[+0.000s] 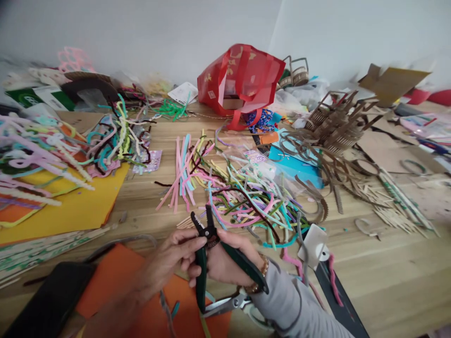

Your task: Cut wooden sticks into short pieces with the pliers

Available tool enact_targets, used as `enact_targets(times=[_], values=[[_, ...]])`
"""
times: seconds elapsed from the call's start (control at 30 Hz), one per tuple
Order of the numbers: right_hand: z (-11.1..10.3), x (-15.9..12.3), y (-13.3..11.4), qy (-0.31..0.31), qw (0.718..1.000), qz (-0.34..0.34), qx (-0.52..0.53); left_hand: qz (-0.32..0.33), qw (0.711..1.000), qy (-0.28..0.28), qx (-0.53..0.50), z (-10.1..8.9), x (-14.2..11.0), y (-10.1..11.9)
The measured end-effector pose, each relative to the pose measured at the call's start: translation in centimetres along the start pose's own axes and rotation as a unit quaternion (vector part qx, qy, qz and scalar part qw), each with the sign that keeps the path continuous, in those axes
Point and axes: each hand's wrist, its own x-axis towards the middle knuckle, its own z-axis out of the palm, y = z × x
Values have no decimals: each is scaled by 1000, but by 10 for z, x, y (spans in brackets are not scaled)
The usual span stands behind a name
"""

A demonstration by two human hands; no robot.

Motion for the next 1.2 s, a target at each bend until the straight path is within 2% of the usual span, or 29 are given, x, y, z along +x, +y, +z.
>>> enact_targets(times=[0.17, 0.3, 0.4, 0.5, 0.7, 0.87, 0.93, 1.03, 1.13, 1.2], values=[[-1, 1, -2, -19, 999, 26, 17, -7, 998, 45, -50, 3, -3, 3], [3, 3, -4, -75, 994, 63, 54, -18, 989, 123, -76, 3, -7, 14], [6, 2, -6, -106, 990, 67, 64, 16, 985, 159, -70, 1, -8, 21], [7, 1, -6, -121, 989, 65, 51, 54, 983, 166, -60, 0, -7, 24], [3, 0, -10, -111, 992, 60, 9, 71, 986, 140, 57, -8, -4, 24], [-1, -7, -23, -89, 996, 19, 3, 140, 959, 149, 195, -20, -4, 31], [-3, -12, -31, -71, 997, -16, -7, 151, 934, 170, 275, -24, -4, 33], [-5, -20, -45, -41, 997, -61, -36, 190, 852, 213, 439, -28, -3, 30], [-8, -28, -57, -8, 994, -88, -65, 220, 762, 191, 579, -30, -1, 23], [-10, -31, -62, 10, 991, -105, -77, 214, 721, 172, 636, -31, 1, 19]])
